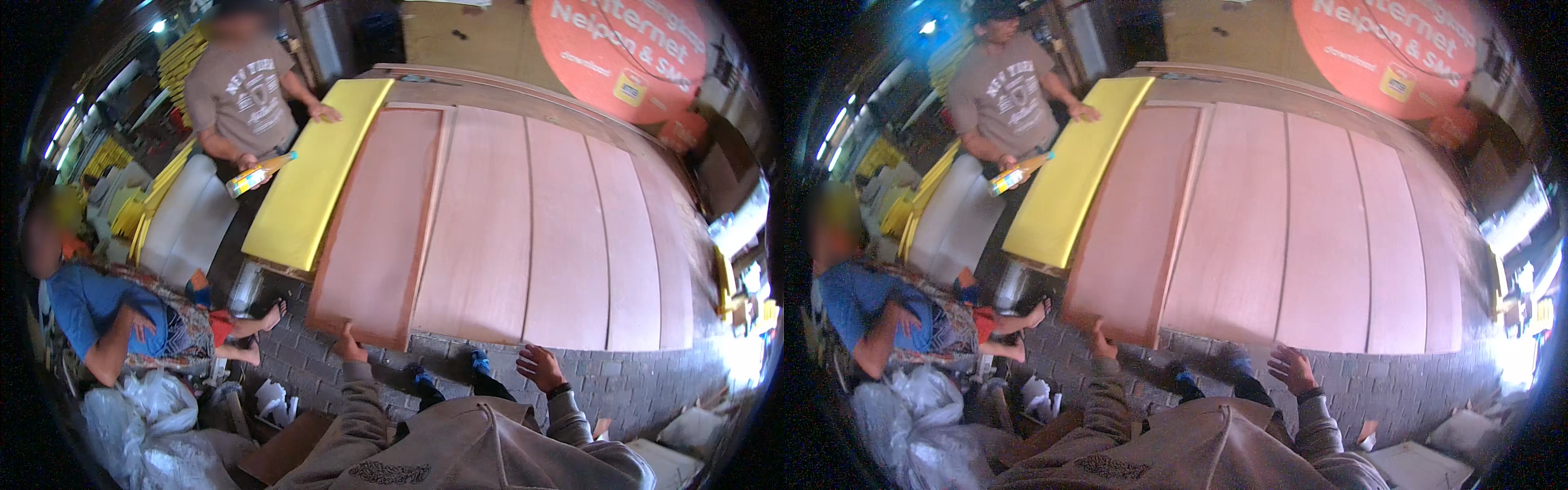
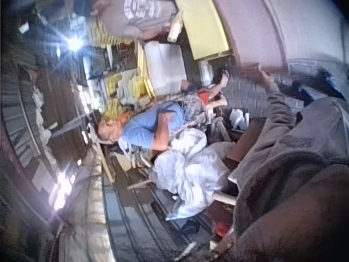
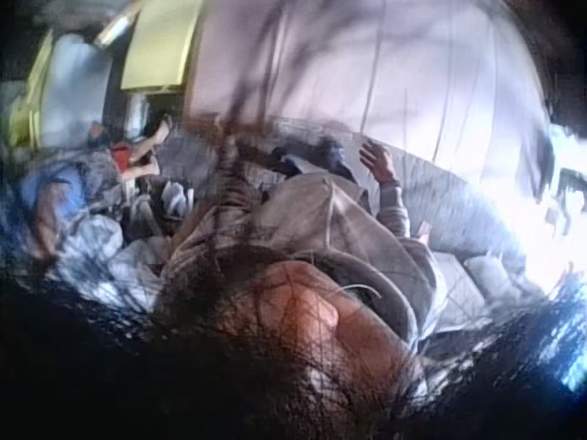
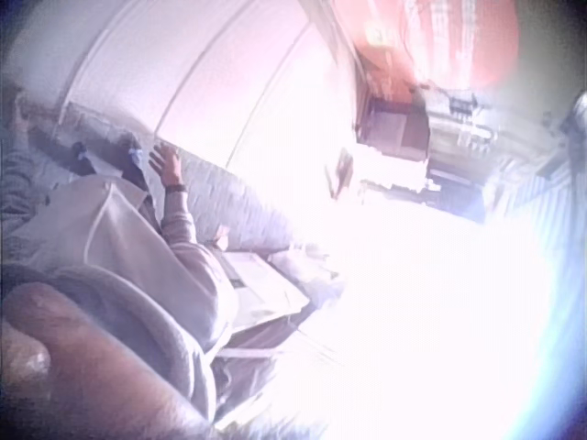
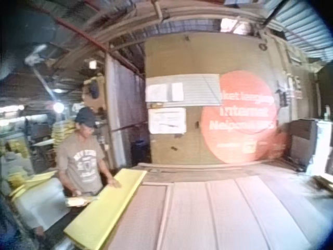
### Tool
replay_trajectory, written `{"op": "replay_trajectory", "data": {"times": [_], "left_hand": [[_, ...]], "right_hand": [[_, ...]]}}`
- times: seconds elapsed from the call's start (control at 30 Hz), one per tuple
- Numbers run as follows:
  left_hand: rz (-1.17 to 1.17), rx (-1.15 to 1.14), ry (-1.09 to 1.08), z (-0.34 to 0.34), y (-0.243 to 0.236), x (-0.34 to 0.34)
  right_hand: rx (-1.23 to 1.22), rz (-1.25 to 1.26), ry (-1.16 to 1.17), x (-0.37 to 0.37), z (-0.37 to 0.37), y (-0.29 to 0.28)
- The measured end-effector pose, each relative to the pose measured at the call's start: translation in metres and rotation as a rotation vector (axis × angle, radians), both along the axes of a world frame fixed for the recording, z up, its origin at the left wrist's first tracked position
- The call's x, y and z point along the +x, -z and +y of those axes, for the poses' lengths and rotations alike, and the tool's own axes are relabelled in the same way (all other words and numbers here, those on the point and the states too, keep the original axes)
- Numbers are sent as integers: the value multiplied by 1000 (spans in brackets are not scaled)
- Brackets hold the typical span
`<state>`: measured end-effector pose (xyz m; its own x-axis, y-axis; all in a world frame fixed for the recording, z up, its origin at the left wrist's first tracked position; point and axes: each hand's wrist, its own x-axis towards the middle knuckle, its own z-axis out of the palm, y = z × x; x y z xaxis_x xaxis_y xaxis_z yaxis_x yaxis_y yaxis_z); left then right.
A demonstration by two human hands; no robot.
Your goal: The person applies a liquid finish to several flat wooden boards using a brush. They work on the surfaces and edges of each board, then place the finished boards aside on a workbench.
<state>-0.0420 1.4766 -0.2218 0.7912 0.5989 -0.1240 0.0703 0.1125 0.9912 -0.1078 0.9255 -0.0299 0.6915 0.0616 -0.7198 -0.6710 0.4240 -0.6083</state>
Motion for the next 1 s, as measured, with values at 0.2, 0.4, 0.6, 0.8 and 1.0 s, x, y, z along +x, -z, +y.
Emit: {"op": "replay_trajectory", "data": {"times": [0.2,0.4,0.6,0.8,1.0], "left_hand": [[193,-240,-29,-24,-49,-3],[267,-249,-475,-94,-117,-81],[610,-183,112,-228,-27,-166],[679,9,979,-392,-25,-131],[458,35,1614,-617,-111,-70]], "right_hand": [[150,-33,390,-69,-80,40],[248,-57,618,-97,-165,80],[244,-120,927,-109,-302,87],[229,-165,1051,-141,-368,79],[249,-83,996,-161,-426,73]]}}
